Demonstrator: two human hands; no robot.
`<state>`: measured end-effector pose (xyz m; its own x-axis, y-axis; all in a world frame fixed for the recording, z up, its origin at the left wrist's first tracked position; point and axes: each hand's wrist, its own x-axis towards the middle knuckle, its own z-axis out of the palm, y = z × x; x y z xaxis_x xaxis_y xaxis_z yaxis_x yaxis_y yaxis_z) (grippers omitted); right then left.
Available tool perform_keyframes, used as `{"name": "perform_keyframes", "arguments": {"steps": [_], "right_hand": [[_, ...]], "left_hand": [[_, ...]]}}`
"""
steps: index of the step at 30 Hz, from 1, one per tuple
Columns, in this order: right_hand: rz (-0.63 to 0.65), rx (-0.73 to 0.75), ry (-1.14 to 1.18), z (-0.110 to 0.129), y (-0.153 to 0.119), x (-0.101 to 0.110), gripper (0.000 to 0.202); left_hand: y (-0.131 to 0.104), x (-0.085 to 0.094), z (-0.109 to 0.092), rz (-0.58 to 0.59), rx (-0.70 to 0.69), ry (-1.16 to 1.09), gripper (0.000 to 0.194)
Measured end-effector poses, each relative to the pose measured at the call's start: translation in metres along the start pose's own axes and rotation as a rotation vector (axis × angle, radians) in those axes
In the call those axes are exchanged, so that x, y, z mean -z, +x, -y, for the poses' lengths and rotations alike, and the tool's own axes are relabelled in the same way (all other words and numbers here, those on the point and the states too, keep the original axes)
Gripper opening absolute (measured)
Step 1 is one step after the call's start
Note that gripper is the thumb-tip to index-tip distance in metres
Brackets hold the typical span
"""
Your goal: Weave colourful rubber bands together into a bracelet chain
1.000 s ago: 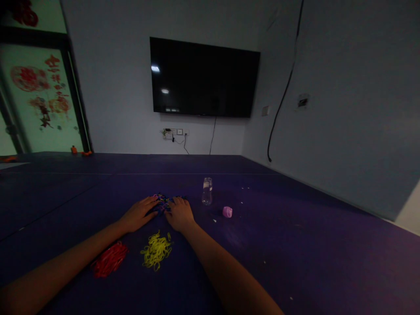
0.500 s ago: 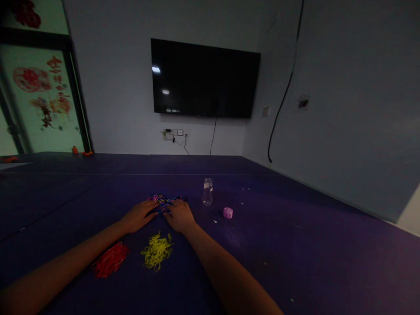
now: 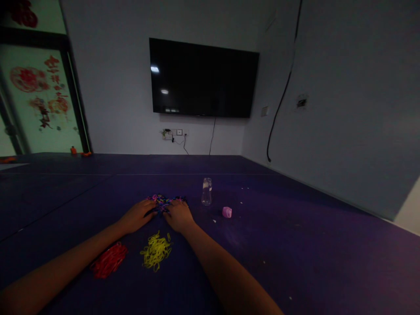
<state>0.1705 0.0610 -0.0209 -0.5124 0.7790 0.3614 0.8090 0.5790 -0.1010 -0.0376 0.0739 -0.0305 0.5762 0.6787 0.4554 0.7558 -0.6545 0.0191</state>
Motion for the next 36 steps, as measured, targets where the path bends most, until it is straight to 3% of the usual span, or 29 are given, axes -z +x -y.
{"name": "perform_keyframes", "arguments": {"steps": [5,12,21,36], "right_hand": [[-0.038,-0.078,-0.028,0.002,-0.002,0.001,0.042],[-0.032,-0.192,-0.043,0.001,-0.003,-0.003,0.051],[-0.003,-0.147,-0.016,-0.002,0.000,-0.006,0.044],[0.006,-0.059,-0.008,-0.003,0.001,-0.004,0.037]], "left_hand": [[-0.002,-0.008,0.008,0.000,0.036,0.063,0.042],[0.000,-0.020,0.018,0.087,0.077,0.078,0.055],[0.001,-0.013,0.013,0.101,0.055,0.023,0.047],[0.001,-0.003,0.001,0.005,0.027,-0.047,0.032]]}}
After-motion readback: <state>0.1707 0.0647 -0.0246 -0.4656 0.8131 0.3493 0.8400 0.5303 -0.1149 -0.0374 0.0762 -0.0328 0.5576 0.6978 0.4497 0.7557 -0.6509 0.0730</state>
